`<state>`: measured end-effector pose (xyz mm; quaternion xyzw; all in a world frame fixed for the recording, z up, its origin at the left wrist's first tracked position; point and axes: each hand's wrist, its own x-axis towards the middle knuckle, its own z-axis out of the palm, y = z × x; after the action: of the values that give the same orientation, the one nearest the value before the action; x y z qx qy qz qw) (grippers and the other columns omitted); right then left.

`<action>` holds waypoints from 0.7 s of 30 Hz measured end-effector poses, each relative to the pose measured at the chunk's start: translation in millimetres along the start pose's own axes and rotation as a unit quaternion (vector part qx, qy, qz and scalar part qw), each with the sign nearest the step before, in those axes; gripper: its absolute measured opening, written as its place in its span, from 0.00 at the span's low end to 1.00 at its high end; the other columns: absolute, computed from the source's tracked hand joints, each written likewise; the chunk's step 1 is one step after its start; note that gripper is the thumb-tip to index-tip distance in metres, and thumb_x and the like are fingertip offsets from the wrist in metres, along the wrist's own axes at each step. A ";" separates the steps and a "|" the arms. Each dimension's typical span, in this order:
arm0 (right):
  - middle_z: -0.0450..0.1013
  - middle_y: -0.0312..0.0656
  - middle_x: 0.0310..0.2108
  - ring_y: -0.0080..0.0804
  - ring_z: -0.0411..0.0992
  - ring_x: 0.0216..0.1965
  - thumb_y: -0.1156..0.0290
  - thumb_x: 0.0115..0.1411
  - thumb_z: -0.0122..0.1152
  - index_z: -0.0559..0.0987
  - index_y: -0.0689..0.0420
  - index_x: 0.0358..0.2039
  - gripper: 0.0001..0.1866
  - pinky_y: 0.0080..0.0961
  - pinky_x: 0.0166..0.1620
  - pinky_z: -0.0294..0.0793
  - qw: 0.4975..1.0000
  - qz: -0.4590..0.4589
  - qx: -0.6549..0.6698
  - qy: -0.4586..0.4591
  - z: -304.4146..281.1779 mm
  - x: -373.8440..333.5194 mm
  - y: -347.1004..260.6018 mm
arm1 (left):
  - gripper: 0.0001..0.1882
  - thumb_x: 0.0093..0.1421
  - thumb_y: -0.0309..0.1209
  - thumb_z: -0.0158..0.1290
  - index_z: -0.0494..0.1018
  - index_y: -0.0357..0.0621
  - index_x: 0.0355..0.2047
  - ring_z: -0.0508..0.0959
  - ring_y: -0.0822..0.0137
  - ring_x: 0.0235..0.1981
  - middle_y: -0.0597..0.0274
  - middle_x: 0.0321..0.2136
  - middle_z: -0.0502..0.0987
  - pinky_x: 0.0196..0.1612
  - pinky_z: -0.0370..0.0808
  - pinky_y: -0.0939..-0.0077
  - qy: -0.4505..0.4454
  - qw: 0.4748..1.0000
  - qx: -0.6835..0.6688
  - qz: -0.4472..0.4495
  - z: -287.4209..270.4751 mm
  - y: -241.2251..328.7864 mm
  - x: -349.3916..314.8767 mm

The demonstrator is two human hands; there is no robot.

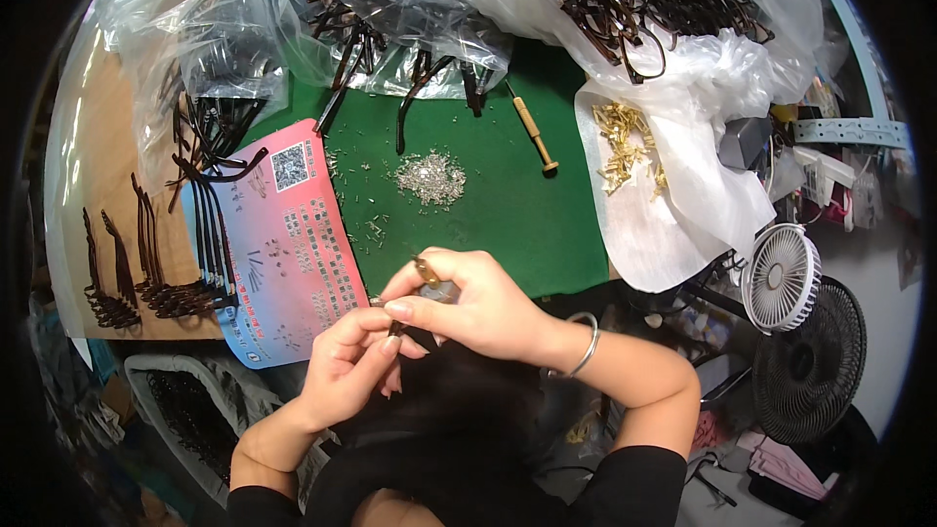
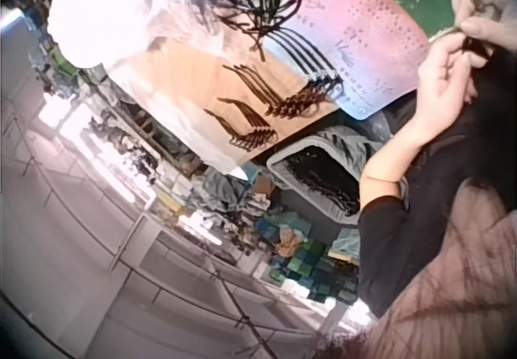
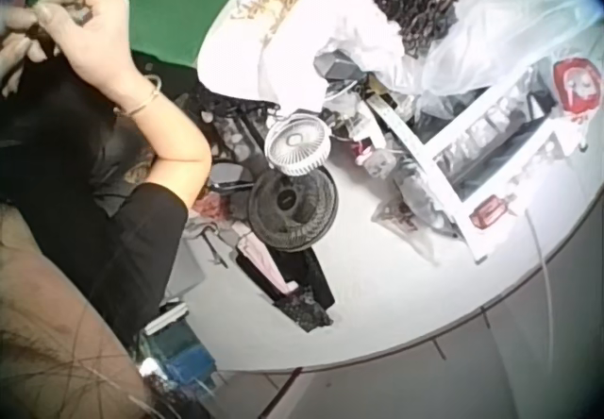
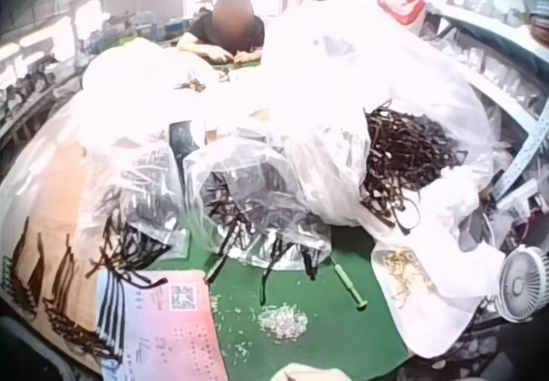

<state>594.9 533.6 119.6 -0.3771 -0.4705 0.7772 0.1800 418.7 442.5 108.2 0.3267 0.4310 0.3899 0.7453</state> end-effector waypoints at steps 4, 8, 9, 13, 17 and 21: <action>0.70 0.35 0.27 0.15 0.65 0.21 0.61 0.55 0.64 0.73 0.62 0.36 0.18 0.12 0.22 0.65 0.987 0.144 -0.001 -0.074 -8.2 5.4 -3.5 | 0.14 0.64 0.25 0.42 0.65 0.35 0.50 0.73 0.79 0.22 0.59 0.34 0.78 0.25 0.71 0.86 -0.017 0.995 0.100 -0.010 -7.4 -0.4 -4.5; 0.70 0.40 0.32 0.21 0.68 0.26 0.59 0.55 0.63 0.69 0.63 0.38 0.21 0.18 0.28 0.68 0.993 0.090 -0.036 -0.072 -4.7 4.2 14.9 | 0.16 0.63 0.21 0.41 0.65 0.38 0.51 0.74 0.77 0.21 0.59 0.33 0.78 0.26 0.73 0.83 0.001 0.987 0.163 0.005 -4.0 -1.6 -5.3; 0.70 0.42 0.33 0.24 0.69 0.28 0.59 0.56 0.62 0.68 0.63 0.38 0.21 0.20 0.30 0.69 0.994 0.056 -0.081 -0.052 -5.6 2.7 20.5 | 0.16 0.62 0.21 0.41 0.65 0.38 0.51 0.74 0.77 0.21 0.59 0.33 0.78 0.26 0.73 0.83 0.007 0.983 0.183 0.014 -2.5 -0.7 -2.8; 0.66 0.55 0.39 0.45 0.71 0.35 0.62 0.59 0.54 0.64 0.65 0.42 0.20 0.33 0.40 0.71 0.952 -0.002 -0.307 -0.012 -6.0 -7.7 16.2 | 0.17 0.61 0.18 0.41 0.66 0.38 0.50 0.75 0.76 0.22 0.60 0.31 0.77 0.27 0.74 0.82 -0.004 0.968 0.251 0.013 -6.9 7.1 0.4; 0.61 0.54 0.37 0.53 0.70 0.31 0.72 0.58 0.51 0.62 0.62 0.45 0.16 0.42 0.35 0.73 0.893 -0.027 -0.447 0.048 -17.4 -22.0 1.1 | 0.15 0.62 0.19 0.41 0.66 0.35 0.49 0.74 0.78 0.24 0.59 0.33 0.77 0.28 0.74 0.84 0.138 0.972 0.190 0.029 -20.3 -5.3 -3.0; 0.62 0.48 0.34 0.40 0.71 0.25 0.75 0.52 0.57 0.67 0.58 0.47 0.21 0.32 0.27 0.74 0.778 -0.125 -0.603 0.123 -19.6 -8.0 6.0 | 0.14 0.62 0.19 0.42 0.65 0.35 0.49 0.74 0.77 0.18 0.58 0.31 0.78 0.23 0.72 0.83 0.145 0.955 0.252 0.063 -12.6 -3.4 16.9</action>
<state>615.3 537.2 112.4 -0.4389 -0.8597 0.2523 0.0678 414.0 457.3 93.6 0.4701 0.5971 0.3578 0.5426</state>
